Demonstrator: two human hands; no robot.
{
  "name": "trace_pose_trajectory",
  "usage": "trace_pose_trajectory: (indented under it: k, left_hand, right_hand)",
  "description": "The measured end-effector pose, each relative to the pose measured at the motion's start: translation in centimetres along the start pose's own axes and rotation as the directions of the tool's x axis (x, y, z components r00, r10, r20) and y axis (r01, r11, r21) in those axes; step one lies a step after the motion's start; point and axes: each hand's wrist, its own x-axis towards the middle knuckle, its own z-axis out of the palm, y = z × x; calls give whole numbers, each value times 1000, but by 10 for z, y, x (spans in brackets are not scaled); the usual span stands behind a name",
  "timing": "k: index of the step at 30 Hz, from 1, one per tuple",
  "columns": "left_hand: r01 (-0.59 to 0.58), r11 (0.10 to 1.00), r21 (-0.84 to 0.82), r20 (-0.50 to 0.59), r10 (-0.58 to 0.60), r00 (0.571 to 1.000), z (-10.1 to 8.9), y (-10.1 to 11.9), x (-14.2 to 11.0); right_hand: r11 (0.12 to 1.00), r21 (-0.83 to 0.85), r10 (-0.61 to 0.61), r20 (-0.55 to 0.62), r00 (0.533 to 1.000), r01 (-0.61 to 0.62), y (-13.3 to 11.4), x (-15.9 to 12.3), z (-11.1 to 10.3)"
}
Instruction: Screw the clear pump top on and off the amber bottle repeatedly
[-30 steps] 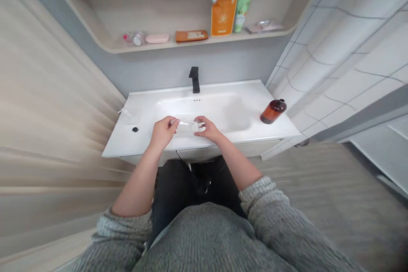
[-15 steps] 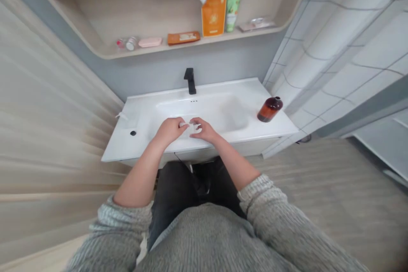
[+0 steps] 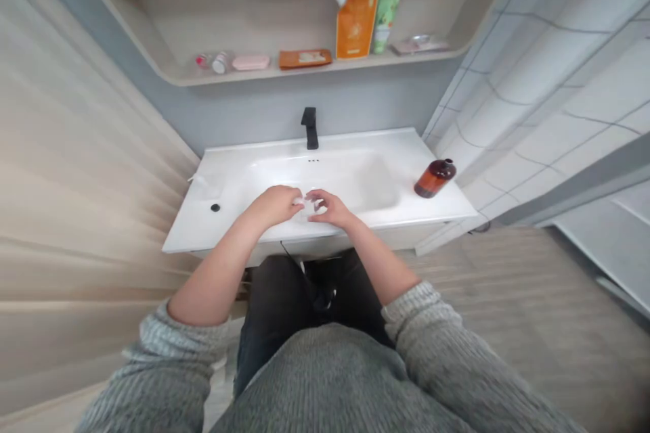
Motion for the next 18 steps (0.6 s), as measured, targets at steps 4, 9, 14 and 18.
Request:
trace_pose_trajectory:
  k: [4, 9, 14, 18]
  left_hand:
    - [77, 994, 81, 41, -81, 996, -1, 11, 4]
    - [-119, 993, 5, -1, 119, 993, -5, 8, 2]
    - [20, 1000, 20, 22, -20, 1000, -3, 5, 6]
    - [-102, 992, -75, 46, 106, 993, -1, 1, 8]
  right_hand:
    - [1000, -7, 11, 8, 1000, -11, -1, 0, -1]
    - [999, 25, 43, 2, 999, -43, -2, 1, -2]
    - [997, 35, 69, 1, 998, -69, -5, 1, 0]
    - [996, 33, 85, 8, 996, -85, -8, 0, 1]
